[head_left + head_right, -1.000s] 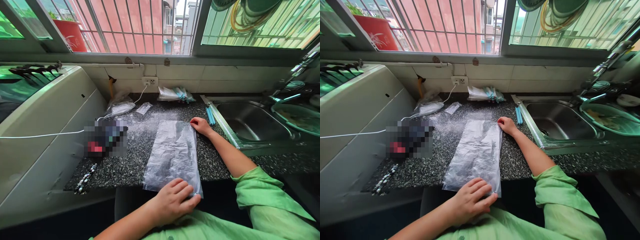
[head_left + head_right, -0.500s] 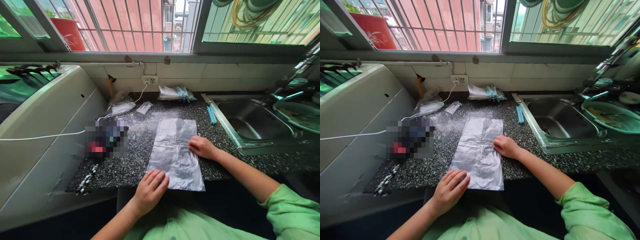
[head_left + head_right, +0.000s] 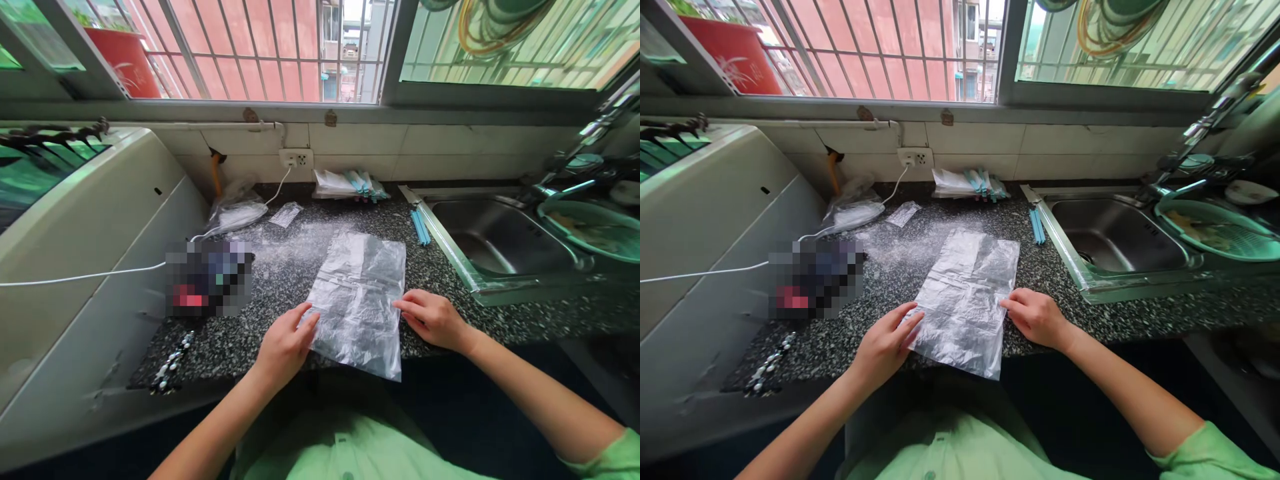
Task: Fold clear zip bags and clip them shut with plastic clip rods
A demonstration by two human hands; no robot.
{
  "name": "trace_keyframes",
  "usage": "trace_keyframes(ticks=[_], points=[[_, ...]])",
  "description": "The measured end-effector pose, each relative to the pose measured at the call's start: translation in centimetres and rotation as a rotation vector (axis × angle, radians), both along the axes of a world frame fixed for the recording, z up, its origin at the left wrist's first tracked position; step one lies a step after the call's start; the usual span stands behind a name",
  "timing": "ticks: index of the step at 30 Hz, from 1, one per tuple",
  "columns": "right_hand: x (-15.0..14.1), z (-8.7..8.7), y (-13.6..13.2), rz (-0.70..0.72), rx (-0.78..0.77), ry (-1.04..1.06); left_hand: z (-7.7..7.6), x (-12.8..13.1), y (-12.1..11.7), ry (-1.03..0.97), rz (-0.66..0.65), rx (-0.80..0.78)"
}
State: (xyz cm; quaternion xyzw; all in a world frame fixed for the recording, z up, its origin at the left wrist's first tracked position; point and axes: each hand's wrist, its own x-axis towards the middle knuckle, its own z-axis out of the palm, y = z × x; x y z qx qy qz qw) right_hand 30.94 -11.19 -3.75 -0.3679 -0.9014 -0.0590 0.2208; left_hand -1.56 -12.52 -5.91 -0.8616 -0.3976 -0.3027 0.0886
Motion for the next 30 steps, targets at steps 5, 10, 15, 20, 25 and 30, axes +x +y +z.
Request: trace_keyframes(ticks=[5,10,15,20,25,30], points=[[-0.7,-0.2,-0.7,-0.070,0.104,-0.026,2.7,0.1,0.2,-0.070,-0.066,0.106],[-2.8,0.1,0.4,-0.033,0.239,0.010,4.8,-0.7,-1.8,-0.212,-0.259,0.077],[-4.4,-0.1,1.4,0.116,0.117,0.083,3.8,-2.3,-2.3,-0.235,-0.411,-0.009],[-4.4,-0.2,1.9,0.110,-0.142,0.257,2.0,-3.8,-0.6,-0.068,-0.247,-0.153],[-4.1,-0.4,2.4,0.074,-0.301,0.284,1.4,-2.9,0.7,-0.120,-0.273,-0.364],[-3.9,-0.1,3.0,-0.145,-0.566,0.272,1.6,-1.5,1.1,-0.481,-0.072,-0.740]])
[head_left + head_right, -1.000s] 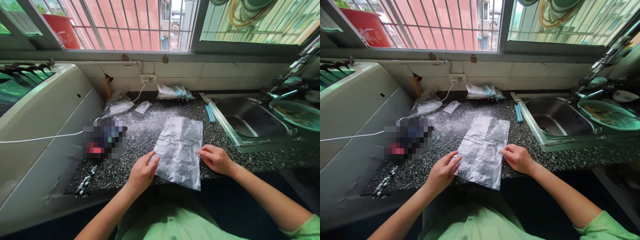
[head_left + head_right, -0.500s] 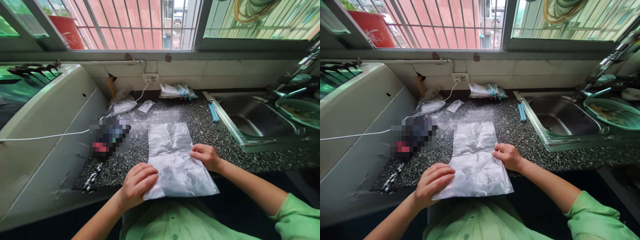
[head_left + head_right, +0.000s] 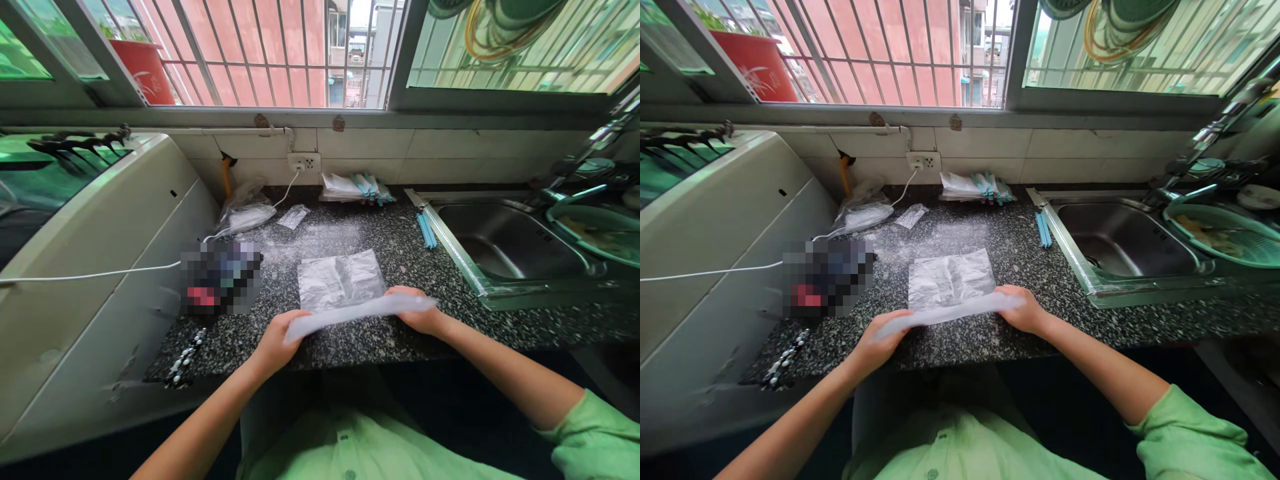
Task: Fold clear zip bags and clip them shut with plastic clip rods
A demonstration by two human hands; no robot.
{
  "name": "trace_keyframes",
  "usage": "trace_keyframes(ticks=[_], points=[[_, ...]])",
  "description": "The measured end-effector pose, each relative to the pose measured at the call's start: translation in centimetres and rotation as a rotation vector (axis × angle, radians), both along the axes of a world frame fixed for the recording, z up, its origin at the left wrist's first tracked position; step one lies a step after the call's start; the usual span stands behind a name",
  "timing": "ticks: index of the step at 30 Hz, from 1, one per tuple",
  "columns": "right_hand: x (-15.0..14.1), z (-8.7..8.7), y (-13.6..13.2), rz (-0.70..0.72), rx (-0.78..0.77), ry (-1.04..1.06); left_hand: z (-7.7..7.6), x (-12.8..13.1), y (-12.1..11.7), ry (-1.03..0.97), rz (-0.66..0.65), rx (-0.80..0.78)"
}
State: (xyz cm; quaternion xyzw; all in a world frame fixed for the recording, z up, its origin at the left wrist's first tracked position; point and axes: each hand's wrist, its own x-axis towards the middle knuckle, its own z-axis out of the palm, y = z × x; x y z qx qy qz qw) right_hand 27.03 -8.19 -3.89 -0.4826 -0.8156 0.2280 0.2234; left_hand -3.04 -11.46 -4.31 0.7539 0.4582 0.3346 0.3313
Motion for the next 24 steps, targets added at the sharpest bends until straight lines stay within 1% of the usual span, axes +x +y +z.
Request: trace_keyframes(ticks=[2,3,5,7,10,14,18,22,24], points=[[-0.2,0.1,0.3,-0.092,-0.118,0.009,0.0,0.4,0.3,-0.064,0.110,-0.125],[-0.3,0.2,0.5,-0.128,-0.169,0.026,0.0,0.6,0.5,-0.092,0.143,-0.168],[-0.6,0.3,0.7,-0.179,-0.245,0.064,-0.1,1.0,1.0,-0.146,0.197,-0.220],[-0.8,0.4,0.7,-0.242,-0.274,0.093,-0.2,1.3,1.5,-0.191,0.247,-0.253],[-0.8,0.4,0.1,-0.318,-0.265,0.129,-0.4,1.6,1.9,-0.216,0.316,-0.298],[-0.6,0.0,-1.0,-0.379,-0.171,0.123,-0.5,1.6,1.7,-0.211,0.396,-0.281],[-0.4,-0.4,-1.9,-0.383,-0.101,0.115,-0.3,1.7,1.3,-0.191,0.366,-0.262],[0.1,-0.3,-2.7,-0.378,-0.084,0.068,0.0,2.0,1.3,-0.127,0.360,-0.228],[0.5,-0.1,-2.7,-0.355,-0.101,0.058,0.1,2.0,1.4,-0.081,0.342,-0.205]])
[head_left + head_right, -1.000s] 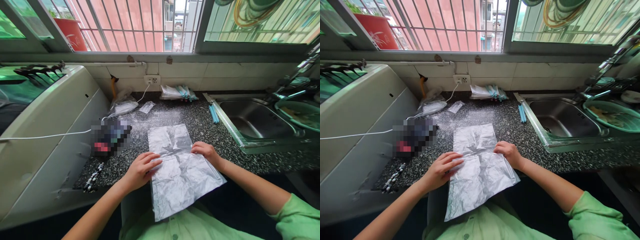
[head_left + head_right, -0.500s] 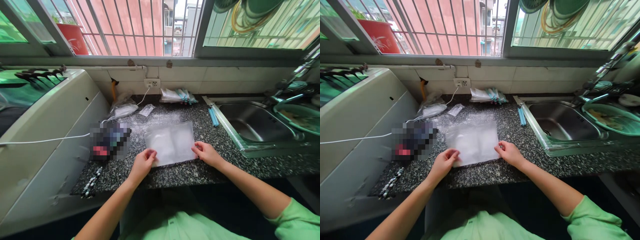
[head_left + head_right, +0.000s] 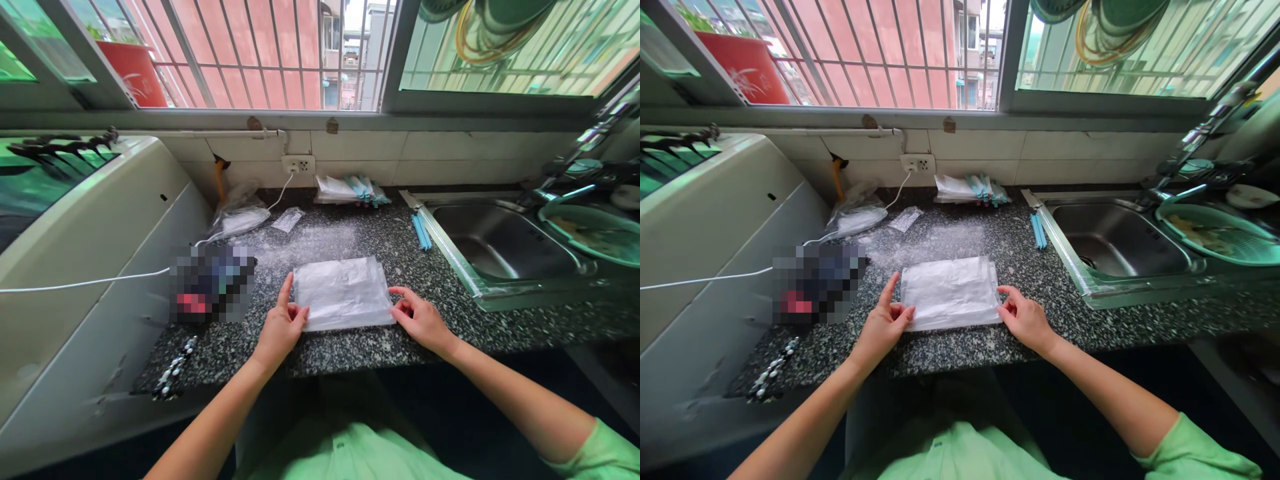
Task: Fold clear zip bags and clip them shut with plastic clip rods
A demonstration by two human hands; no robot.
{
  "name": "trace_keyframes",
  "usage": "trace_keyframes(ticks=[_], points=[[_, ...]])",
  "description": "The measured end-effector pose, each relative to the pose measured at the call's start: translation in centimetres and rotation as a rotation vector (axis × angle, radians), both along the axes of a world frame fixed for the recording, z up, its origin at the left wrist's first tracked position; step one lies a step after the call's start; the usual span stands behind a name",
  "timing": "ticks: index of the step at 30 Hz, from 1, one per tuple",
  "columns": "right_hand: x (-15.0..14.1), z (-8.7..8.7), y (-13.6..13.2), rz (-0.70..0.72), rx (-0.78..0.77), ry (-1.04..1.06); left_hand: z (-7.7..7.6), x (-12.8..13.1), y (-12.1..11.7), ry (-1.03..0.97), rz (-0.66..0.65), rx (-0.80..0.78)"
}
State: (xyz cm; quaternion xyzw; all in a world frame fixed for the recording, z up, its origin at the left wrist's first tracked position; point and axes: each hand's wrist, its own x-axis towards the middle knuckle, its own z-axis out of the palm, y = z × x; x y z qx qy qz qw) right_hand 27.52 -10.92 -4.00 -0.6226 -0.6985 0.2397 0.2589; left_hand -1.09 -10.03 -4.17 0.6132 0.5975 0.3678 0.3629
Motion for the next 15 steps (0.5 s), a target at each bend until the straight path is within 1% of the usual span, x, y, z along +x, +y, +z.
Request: trace_keyframes(ticks=[3,6,7,9,11,12,13,15], points=[[0.7,0.6,1.4,0.041,-0.057,0.061,0.1,-0.2,0.3,0.121,-0.050,0.028],[1.1,1.4,4.7,0.001,-0.096,0.172,0.3,-0.4,0.5,0.303,-0.070,0.110],[1.1,1.7,6.1,-0.021,-0.151,0.228,0.3,-0.3,0.4,0.376,-0.055,0.165],[0.9,2.1,8.7,-0.106,-0.261,0.308,0.4,0.4,-0.1,0.533,0.021,0.306],[0.6,2.4,10.9,-0.104,-0.320,0.325,0.4,1.8,-0.8,0.658,0.090,0.446],[0.4,2.5,11.6,-0.091,-0.351,0.327,0.3,2.9,-1.3,0.666,0.069,0.509],[0.2,2.5,12.2,-0.070,-0.376,0.328,0.1,4.1,-1.7,0.643,-0.019,0.560],[-0.1,2.5,12.8,-0.028,-0.415,0.332,-0.5,6.9,-2.5,0.564,-0.210,0.603]])
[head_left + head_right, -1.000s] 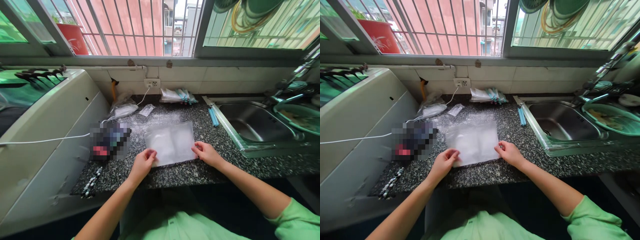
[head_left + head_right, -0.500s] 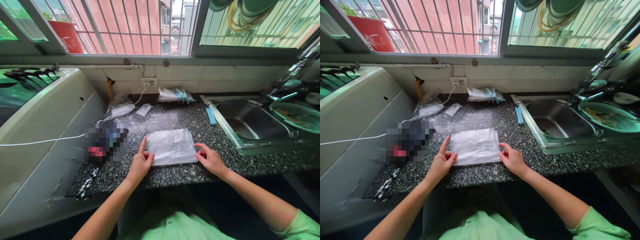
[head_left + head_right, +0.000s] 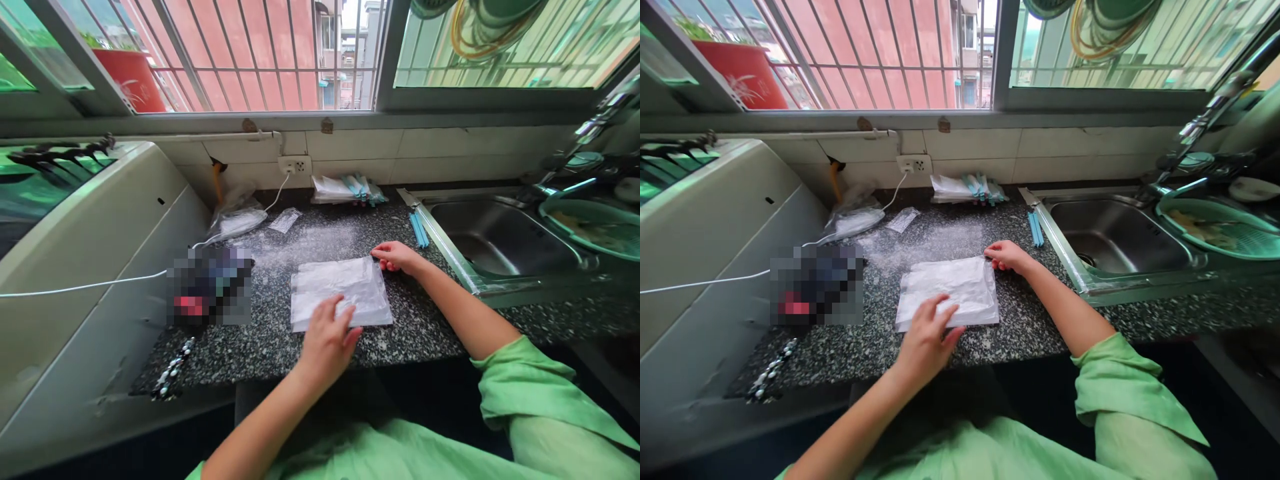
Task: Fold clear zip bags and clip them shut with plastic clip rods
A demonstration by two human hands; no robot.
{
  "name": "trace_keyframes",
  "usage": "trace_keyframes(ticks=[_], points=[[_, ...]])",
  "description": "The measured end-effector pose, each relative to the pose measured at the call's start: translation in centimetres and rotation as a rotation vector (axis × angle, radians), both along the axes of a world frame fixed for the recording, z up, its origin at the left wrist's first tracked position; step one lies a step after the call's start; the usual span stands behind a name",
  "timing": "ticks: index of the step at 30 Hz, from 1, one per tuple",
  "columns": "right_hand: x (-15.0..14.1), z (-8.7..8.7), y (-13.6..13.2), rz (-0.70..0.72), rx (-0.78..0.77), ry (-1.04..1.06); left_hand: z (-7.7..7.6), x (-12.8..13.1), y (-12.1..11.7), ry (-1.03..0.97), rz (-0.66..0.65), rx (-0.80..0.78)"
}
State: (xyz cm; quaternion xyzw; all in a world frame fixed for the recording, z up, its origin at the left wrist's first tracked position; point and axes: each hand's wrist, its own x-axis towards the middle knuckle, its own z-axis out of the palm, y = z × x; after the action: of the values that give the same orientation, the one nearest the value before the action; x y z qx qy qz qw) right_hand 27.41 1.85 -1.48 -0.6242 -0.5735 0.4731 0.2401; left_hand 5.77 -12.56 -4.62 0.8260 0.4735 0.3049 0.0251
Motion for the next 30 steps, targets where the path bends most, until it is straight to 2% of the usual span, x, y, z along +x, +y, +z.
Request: trace_keyframes(ticks=[3,7,14,19,27,30], points=[[-0.2,0.0,-0.2,0.048,-0.003,0.013,-1.2,3.8,-0.9,0.067,-0.132,-0.073],[0.2,0.2,-1.2,0.078,0.032,-0.005,-2.5,5.9,-1.6,0.134,-0.159,-0.079],[1.7,0.1,-2.3,0.088,0.062,-0.223,-2.2,5.2,-1.7,0.151,-0.261,-0.150],[2.0,0.0,-2.3,0.092,0.168,-0.448,-1.8,4.7,-1.5,0.157,-0.415,-0.203],[2.1,0.0,-2.3,0.145,0.296,-0.691,-1.5,4.4,-1.6,0.129,-0.538,-0.221],[2.5,-0.2,-2.8,0.170,0.317,-0.737,-1.4,3.8,-1.5,0.046,-0.489,-0.163]])
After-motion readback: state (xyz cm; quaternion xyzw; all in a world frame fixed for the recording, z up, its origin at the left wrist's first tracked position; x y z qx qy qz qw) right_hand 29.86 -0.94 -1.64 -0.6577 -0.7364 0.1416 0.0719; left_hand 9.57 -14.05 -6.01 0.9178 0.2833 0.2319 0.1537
